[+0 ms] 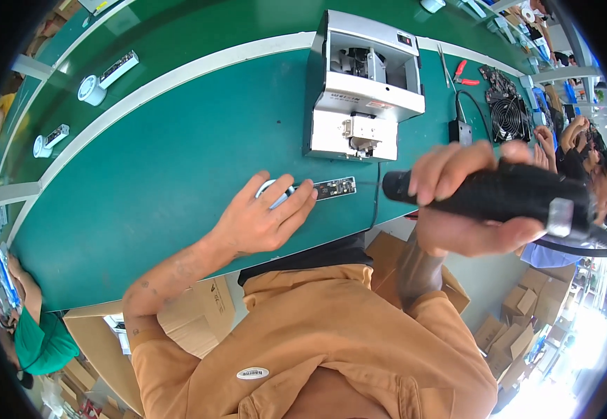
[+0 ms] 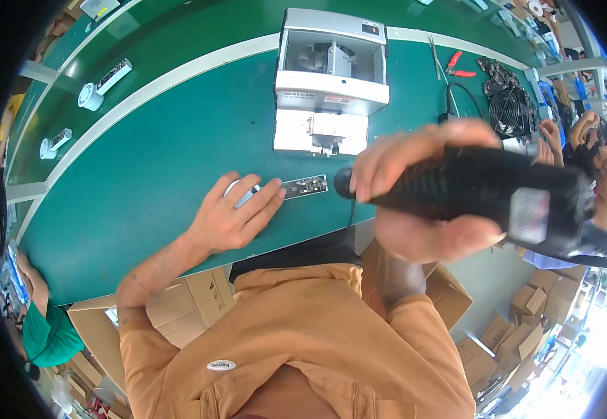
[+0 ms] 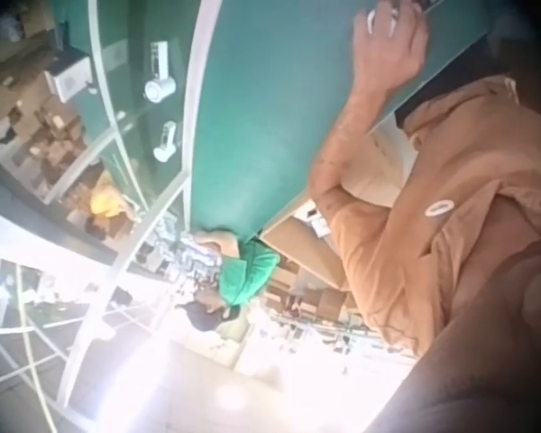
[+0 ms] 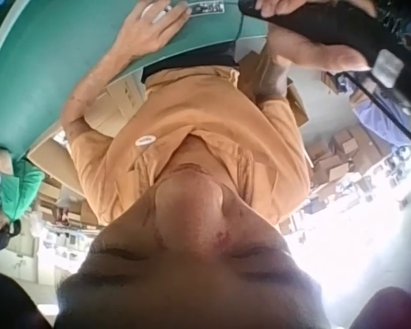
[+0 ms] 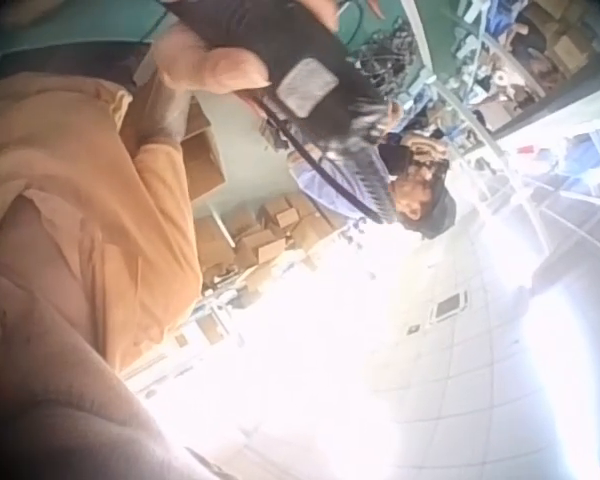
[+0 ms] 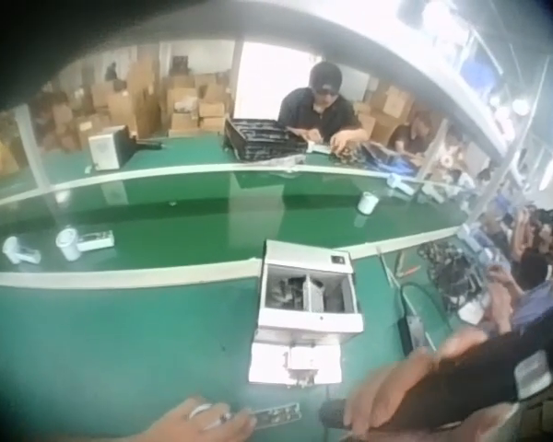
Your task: The person assembles electronic components onto circuit boards by securing them with screws using an electric screwdriver.
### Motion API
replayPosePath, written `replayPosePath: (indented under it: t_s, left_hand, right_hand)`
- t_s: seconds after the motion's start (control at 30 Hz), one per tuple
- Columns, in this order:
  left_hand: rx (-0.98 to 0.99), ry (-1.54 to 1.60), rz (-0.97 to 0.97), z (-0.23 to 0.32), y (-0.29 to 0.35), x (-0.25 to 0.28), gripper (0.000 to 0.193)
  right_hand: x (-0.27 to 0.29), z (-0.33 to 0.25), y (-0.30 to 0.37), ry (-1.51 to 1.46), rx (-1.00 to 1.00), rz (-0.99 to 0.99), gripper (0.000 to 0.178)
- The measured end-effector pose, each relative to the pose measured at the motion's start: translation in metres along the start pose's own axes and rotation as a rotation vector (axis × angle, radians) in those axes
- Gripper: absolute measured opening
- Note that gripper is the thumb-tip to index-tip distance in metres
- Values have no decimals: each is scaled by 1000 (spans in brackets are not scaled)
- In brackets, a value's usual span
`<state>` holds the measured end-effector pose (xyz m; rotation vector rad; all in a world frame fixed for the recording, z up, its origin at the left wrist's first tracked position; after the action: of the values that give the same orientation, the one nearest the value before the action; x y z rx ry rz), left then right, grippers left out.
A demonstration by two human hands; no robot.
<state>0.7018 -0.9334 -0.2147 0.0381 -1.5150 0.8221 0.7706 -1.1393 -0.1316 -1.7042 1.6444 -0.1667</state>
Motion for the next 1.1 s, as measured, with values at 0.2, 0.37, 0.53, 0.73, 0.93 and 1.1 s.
replayPosePath:
  t_s: [0.2, 0.37, 0.53, 0.73, 0.93, 1.1]
  left_hand:
    - [45, 162, 36, -9, -5, -1, 38]
    - [357, 520, 202, -22, -1, 5, 75]
    - [370, 532, 127, -23, -2, -3, 80]
    - [351, 523, 188, -20, -6, -6, 77]
    - [363, 541, 174, -18, -11, -7, 74]
    - [371, 549, 148, -18, -13, -9, 74]
  right_hand:
    - [-36, 18, -39, 689, 108, 0, 75]
    - [-29, 23, -31, 626, 3, -28, 63]
    - [-24, 22, 0, 396, -239, 72, 87]
    - [-41, 29, -3, 493, -272, -95, 95]
    - [-45, 38, 1, 397, -268, -31, 90]
    - [-41, 38, 3, 376, -255, -59, 89]
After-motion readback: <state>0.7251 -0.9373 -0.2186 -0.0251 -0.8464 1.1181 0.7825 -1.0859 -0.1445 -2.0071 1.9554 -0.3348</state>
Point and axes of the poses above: each hand's wrist, its own y-axis away from the middle knuckle, its own x-axis out of the back of the hand, z = x × y, the point moved 5 cm from there along -y, towards the middle knuckle, and after that the axes turned 12 degrees about y, right-handed, at the moved point
